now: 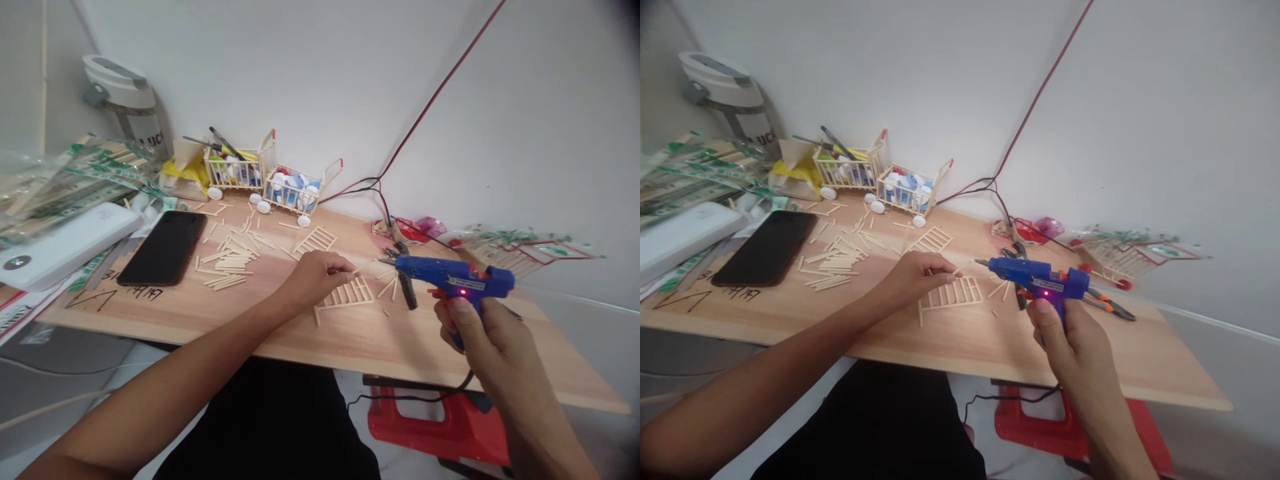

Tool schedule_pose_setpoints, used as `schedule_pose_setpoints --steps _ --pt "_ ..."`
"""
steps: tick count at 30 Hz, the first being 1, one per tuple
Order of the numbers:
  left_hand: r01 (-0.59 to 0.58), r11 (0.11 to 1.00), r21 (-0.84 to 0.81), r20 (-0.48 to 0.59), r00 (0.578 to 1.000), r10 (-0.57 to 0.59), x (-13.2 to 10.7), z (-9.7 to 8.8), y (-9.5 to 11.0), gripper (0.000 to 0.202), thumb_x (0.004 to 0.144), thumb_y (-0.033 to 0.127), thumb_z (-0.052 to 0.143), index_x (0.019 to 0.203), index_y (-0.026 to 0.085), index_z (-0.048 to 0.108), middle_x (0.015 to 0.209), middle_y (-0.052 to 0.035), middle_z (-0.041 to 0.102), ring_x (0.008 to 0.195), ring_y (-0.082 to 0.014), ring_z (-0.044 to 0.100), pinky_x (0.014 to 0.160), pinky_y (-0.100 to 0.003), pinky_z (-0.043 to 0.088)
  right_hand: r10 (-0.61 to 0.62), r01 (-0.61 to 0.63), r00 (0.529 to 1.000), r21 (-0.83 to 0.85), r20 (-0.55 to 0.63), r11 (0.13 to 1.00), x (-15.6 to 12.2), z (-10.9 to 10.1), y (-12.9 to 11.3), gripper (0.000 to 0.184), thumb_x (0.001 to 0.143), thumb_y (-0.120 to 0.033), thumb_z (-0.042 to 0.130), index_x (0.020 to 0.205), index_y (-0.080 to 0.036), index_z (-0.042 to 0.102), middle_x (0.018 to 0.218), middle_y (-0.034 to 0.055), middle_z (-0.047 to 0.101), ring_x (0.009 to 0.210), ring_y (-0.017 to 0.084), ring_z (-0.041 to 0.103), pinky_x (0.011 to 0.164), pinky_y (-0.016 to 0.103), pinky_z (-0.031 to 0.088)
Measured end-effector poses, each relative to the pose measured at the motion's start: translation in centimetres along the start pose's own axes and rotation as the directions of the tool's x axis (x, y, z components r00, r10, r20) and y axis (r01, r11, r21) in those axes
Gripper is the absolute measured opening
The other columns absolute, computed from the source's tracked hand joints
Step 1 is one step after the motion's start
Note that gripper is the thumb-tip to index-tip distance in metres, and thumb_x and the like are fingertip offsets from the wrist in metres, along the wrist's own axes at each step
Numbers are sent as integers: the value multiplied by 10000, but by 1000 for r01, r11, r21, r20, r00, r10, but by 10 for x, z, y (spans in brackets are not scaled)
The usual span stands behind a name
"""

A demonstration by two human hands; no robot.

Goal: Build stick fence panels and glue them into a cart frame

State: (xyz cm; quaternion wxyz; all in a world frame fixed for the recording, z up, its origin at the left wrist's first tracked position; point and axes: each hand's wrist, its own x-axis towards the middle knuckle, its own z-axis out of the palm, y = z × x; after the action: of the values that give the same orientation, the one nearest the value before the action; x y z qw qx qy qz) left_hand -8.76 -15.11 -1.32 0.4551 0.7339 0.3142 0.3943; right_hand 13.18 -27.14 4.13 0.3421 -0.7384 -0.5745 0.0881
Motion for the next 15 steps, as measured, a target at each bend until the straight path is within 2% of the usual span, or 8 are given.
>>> schedule_pose_setpoints --steps 2,9,15 --pt "8 1000 -2 -6 1000 -8 0 0 0 132 794 214 634 833 156 746 823 -23 738 754 -136 640 673 -228 438 33 -34 999 31 44 999 -1 -1 -1 417 862 -608 460 819 -205 557 661 7 549 542 147 493 485 271 403" --pt "36 999 -4 11 999 -36 -1 2 3 128 789 181 637 844 135 743 834 -35 740 768 -137 645 678 -224 432 14 -13 999 -13 48 1000 -3 -4 -5 422 871 -598 441 813 -194 550 620 8 520 536 157 478 492 283 382" --pt "15 1000 10 28 999 -16 -2 2 3 120 791 178 632 833 149 741 810 -24 736 753 -136 639 669 -225 429 24 -24 999 -1 33 1000 -3 -3 -5 412 856 -601 465 816 -202 557 667 23 561 558 166 507 502 290 414"
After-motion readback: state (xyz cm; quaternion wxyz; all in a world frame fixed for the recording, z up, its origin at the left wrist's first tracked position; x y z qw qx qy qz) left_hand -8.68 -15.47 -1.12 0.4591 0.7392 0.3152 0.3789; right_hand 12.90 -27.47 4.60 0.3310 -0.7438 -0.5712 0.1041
